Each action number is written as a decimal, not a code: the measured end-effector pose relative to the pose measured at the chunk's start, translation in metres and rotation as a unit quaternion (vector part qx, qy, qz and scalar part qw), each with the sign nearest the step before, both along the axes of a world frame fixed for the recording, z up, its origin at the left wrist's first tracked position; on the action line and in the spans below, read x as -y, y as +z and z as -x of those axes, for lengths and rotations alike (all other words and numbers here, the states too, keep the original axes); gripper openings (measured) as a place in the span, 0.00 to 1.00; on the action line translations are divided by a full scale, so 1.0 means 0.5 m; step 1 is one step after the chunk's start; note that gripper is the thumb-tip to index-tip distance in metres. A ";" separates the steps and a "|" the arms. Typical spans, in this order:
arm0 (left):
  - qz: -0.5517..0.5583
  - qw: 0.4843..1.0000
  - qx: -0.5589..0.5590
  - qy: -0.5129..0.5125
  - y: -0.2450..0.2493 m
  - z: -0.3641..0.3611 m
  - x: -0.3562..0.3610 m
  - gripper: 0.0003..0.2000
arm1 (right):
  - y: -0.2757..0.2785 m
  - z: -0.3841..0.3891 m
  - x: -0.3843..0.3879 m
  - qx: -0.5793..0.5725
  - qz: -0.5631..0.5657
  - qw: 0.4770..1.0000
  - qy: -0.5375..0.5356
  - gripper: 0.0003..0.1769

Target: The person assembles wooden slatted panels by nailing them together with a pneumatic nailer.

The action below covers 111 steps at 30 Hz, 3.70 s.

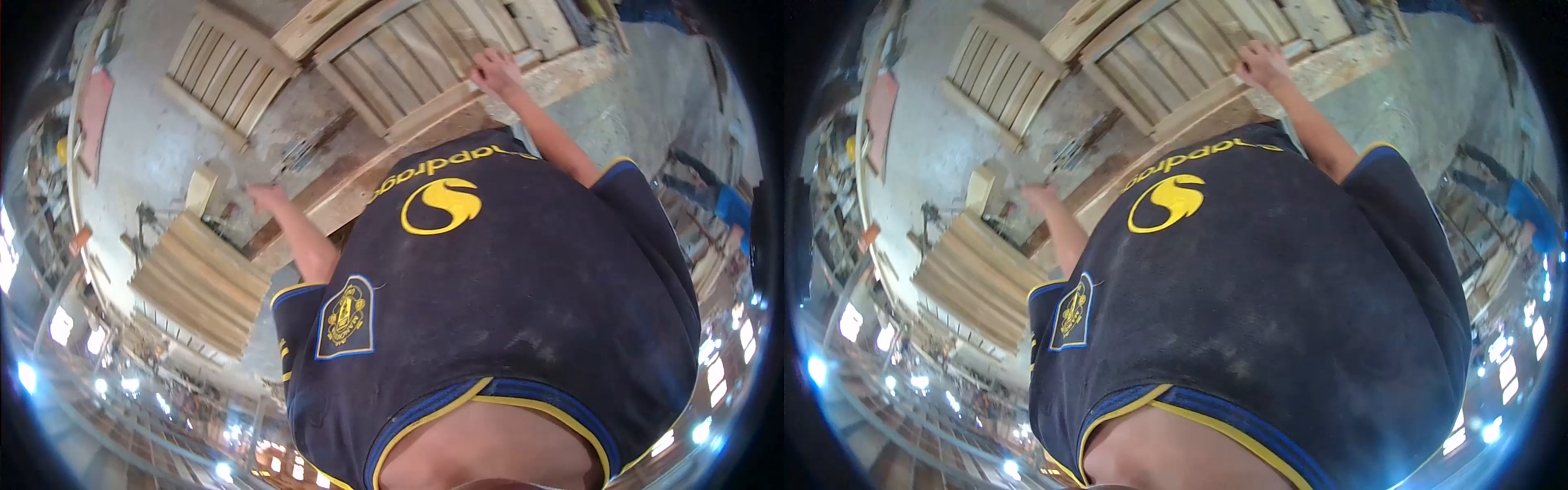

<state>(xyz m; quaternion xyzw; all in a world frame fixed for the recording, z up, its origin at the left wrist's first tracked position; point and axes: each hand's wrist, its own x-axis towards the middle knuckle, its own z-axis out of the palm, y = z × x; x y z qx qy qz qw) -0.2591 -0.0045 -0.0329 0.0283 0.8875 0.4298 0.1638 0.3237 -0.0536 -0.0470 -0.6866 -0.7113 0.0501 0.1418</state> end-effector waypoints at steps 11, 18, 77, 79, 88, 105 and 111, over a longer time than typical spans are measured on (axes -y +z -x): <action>-0.174 0.829 0.136 -0.514 0.113 -0.163 0.041 0.21 | 0.010 -0.004 0.008 -0.008 -0.012 1.000 0.014 0.08; 0.195 0.663 -0.021 -0.723 0.100 -0.274 -0.055 0.15 | 0.009 0.000 0.007 -0.025 -0.012 1.000 -0.006 0.09; 0.243 0.819 -0.022 -0.518 0.096 -0.337 -0.053 0.20 | 0.073 -0.717 -0.246 -0.516 0.269 0.754 -0.305 0.06; 0.257 0.821 -0.087 -0.503 0.106 -0.351 -0.054 0.21 | 0.139 -0.640 -0.245 -0.542 0.290 0.725 -0.311 0.06; 0.195 0.882 -0.119 -0.413 0.089 -0.353 -0.043 0.19 | 0.275 -0.356 -0.285 -0.626 0.290 0.673 -0.267 0.07; 0.163 0.920 -0.178 -0.310 0.071 -0.361 -0.055 0.17 | 0.245 -0.215 -0.342 -0.452 0.346 0.784 -0.246 0.06; 0.149 0.923 -0.164 -0.315 0.065 -0.358 -0.051 0.17 | 0.230 -0.206 -0.327 -0.450 0.324 0.791 -0.257 0.07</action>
